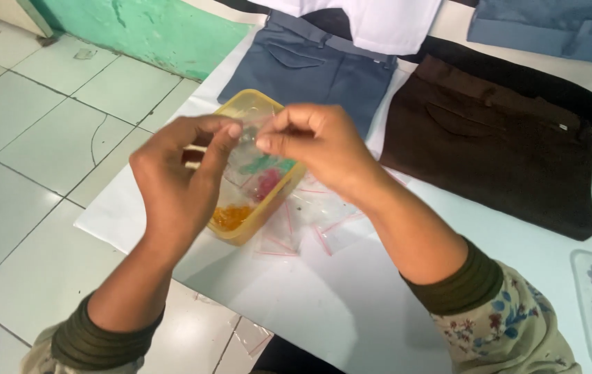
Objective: Sorting yellow, green, and silver buttons into small plastic bags at a sewing factory workstation.
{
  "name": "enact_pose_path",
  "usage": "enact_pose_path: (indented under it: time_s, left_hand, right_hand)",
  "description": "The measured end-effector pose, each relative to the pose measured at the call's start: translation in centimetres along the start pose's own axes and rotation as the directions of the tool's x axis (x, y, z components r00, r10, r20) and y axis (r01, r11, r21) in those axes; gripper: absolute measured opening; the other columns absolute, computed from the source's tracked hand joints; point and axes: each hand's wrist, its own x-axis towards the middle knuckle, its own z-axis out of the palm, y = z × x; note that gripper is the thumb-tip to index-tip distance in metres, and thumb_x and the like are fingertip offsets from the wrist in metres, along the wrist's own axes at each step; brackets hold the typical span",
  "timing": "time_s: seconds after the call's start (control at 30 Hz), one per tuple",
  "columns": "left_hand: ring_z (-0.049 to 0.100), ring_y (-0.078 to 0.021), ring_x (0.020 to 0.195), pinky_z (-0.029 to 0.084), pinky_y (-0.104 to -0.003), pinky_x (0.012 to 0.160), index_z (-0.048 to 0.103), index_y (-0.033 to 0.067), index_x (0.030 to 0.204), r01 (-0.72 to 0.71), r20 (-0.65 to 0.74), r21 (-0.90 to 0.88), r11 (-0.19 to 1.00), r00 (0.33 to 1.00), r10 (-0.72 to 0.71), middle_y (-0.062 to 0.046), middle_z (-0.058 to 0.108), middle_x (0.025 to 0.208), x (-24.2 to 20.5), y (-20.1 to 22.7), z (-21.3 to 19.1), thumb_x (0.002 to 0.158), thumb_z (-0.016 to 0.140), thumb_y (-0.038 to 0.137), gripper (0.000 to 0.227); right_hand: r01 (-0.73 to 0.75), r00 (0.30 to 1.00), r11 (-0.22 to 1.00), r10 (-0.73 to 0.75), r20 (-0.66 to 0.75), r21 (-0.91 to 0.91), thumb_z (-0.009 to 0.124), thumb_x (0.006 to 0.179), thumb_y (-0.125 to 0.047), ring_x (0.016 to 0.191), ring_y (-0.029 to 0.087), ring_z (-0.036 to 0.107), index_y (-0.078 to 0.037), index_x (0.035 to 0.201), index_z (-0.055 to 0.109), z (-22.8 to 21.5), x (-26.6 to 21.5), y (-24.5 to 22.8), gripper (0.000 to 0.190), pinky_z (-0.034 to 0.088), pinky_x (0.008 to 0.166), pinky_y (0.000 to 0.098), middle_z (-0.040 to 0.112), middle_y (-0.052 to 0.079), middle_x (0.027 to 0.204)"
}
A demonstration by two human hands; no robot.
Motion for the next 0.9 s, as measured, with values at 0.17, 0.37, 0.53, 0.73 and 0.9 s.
enact_pose_path:
  time_s: [0.17, 0.37, 0.53, 0.73, 0.9]
  left_hand:
    - [0.073, -0.0209, 0.065, 0.06, -0.033, 0.062, 0.071, -0.0003, 0.109, 0.246, 0.153, -0.096, 0.965, 0.961, -0.23, -0.014, 0.072, 0.077, 3.0, -3.5, 1.1, 0.096, 0.075, 0.009, 0.016]
    - [0.073, -0.0172, 0.058, 0.058, -0.032, 0.067, 0.057, 0.0038, 0.12, 0.353, 0.435, 0.231, 0.907, 0.796, -0.421, -0.004, 0.073, 0.07, 4.9, -7.0, 4.6, 0.093, 0.067, 0.01, 0.029]
    - [0.073, -0.0159, 0.056, 0.059, -0.037, 0.068, 0.057, 0.0041, 0.117, 0.257, 0.544, 0.408, 0.876, 0.702, -0.459, -0.005, 0.073, 0.074, 5.1, -8.6, 6.3, 0.093, 0.065, 0.008, 0.025]
    - [0.07, -0.0313, 0.104, 0.059, -0.05, 0.082, 0.061, 0.0129, 0.115, 0.11, 0.546, 0.518, 0.848, 0.721, -0.427, -0.009, 0.068, 0.106, 4.6, -9.4, 6.9, 0.092, 0.072, 0.018, 0.026]
    - [0.066, -0.0357, 0.106, 0.061, -0.048, 0.084, 0.076, 0.0084, 0.109, -0.26, 0.701, 0.529, 0.808, 0.671, -0.243, -0.014, 0.062, 0.108, 3.5, -8.1, 6.7, 0.085, 0.078, 0.022, 0.028]
  right_hand:
    - [-0.026, 1.0, 0.983, 0.028, 0.011, -0.182, 0.073, 0.089, -0.012, 0.077, 0.011, 0.073, -0.011, 0.103, 0.075, -0.9, 4.0, 2.7, 0.015, 0.059, 0.072, 0.0246, 0.077, 0.004, 0.085]
    - [-0.03, 0.999, 0.675, 0.012, -0.029, -0.737, 0.077, 0.083, -0.009, 0.08, 0.022, 0.076, -0.021, 0.109, 0.068, -1.7, 7.2, 6.9, 0.03, 0.06, 0.071, 0.0358, 0.076, 0.001, 0.079]
    - [0.1, 0.992, 0.301, -0.101, 0.073, -0.948, 0.084, 0.074, -0.009, 0.09, 0.029, 0.072, -0.016, 0.095, 0.068, -0.7, 6.6, 7.8, 0.028, 0.061, 0.072, 0.0406, 0.069, 0.003, 0.086]
    - [0.131, 0.965, 0.27, 0.186, 0.185, -0.954, 0.07, 0.08, 0.004, 0.076, 0.037, 0.074, -0.005, 0.079, 0.075, 0.1, 5.3, 7.5, 0.01, 0.062, 0.063, 0.0488, 0.072, 0.016, 0.074]
    - [0.212, 0.928, 0.311, 0.233, 0.29, -0.927, 0.067, 0.081, 0.004, 0.068, 0.036, 0.074, 0.0, 0.078, 0.076, 0.6, 6.1, 8.1, 0.01, 0.062, 0.058, 0.0487, 0.071, 0.018, 0.069]
